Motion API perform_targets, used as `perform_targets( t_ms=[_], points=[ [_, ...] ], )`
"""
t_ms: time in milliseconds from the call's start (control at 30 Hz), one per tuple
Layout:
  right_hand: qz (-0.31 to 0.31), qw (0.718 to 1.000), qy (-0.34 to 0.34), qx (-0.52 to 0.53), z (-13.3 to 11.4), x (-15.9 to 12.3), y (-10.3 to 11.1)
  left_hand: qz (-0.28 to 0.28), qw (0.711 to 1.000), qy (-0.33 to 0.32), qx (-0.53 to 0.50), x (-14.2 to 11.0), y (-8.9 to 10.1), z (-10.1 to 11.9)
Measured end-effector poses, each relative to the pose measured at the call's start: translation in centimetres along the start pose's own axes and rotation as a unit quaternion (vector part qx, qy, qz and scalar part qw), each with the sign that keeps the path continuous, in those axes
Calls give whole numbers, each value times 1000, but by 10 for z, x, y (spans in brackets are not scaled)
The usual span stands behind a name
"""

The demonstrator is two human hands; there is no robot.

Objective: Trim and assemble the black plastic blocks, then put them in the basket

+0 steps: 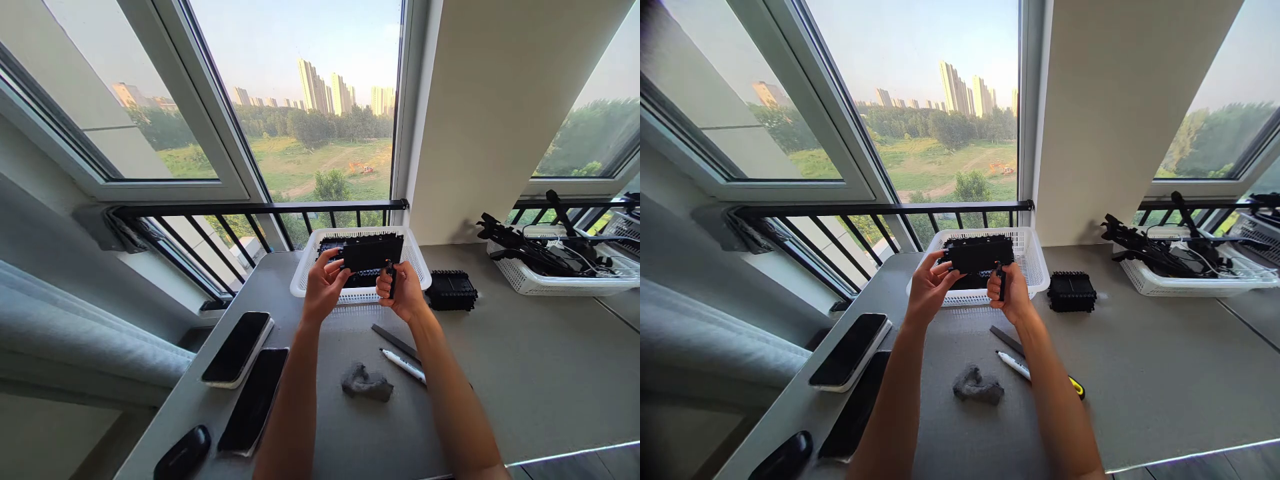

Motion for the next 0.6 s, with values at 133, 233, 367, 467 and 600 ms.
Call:
perform_targets(
  t_ms=[133,233,367,467,600],
  points=[
    [-17,1000,12,0,-3,-4,-3,9,1000,-1,-3,0,1,1],
    [-33,999,26,-29,-6,-8,-5,21,1000,8,-14,-1,3,1],
    [63,960,229,-148,-25,-13,5,35,998,32,-34,-1,6,1],
    [157,882,356,-266,-36,-18,14,28,997,51,-47,-1,5,1],
    [165,855,353,-343,-36,-15,16,-1,997,69,-43,-3,1,2]
  ],
)
Point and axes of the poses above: each hand's wrist, its own x-axis towards the middle knuckle, its own y-axis out of the back of the hand, z = x × y, the point moved 4 cm from there along x, towards the middle knuckle, and after that the axes turned 10 degrees about x, right-handed, at the moved point
